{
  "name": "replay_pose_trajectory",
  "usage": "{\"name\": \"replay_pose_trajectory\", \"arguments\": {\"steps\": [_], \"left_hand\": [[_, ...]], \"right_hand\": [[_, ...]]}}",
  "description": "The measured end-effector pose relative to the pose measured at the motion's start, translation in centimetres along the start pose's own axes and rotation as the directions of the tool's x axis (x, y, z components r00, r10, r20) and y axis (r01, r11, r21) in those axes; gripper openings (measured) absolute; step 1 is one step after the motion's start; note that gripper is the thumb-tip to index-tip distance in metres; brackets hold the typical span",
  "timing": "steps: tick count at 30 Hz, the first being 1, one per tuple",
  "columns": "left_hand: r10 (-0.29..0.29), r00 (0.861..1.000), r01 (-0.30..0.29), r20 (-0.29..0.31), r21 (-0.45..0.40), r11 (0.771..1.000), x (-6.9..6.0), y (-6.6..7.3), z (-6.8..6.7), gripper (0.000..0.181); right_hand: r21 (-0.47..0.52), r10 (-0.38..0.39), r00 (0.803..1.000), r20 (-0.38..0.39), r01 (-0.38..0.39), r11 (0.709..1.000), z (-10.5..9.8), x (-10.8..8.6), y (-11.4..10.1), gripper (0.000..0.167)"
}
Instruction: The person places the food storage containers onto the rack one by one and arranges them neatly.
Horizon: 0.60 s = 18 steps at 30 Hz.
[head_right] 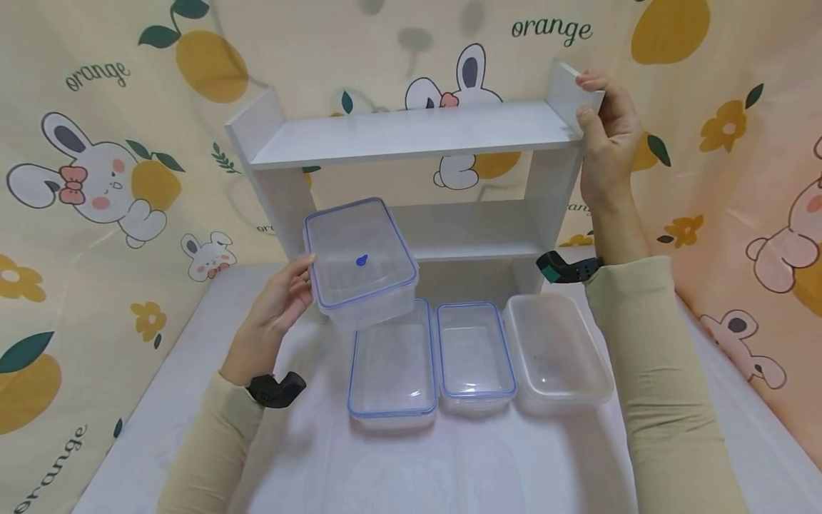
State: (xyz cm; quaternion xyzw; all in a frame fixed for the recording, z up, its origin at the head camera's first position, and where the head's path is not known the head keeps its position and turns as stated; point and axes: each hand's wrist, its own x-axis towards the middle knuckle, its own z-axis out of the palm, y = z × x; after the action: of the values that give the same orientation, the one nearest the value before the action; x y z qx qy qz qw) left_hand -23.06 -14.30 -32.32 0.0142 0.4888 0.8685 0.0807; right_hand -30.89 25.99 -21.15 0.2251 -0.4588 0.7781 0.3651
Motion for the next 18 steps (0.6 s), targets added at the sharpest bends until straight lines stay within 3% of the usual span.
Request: {"name": "replay_pose_trajectory", "arguments": {"steps": [6, 18], "left_hand": [[0.003, 1.0, -0.005, -0.031, -0.051, 0.999, 0.6, 0.0, 0.6, 0.007], [-0.015, 0.989, -0.009, -0.148, -0.156, 0.988, 2.2, 0.1, 1.6, 0.003]], "right_hand": [[-0.016, -0.005, 1.0, -0.008, 0.005, 1.0, 0.0, 0.0, 0.0, 0.018], [-0.033, -0.008, 1.0, -0.005, 0.008, 0.999, 0.0, 0.0, 0.0, 0.019]]}}
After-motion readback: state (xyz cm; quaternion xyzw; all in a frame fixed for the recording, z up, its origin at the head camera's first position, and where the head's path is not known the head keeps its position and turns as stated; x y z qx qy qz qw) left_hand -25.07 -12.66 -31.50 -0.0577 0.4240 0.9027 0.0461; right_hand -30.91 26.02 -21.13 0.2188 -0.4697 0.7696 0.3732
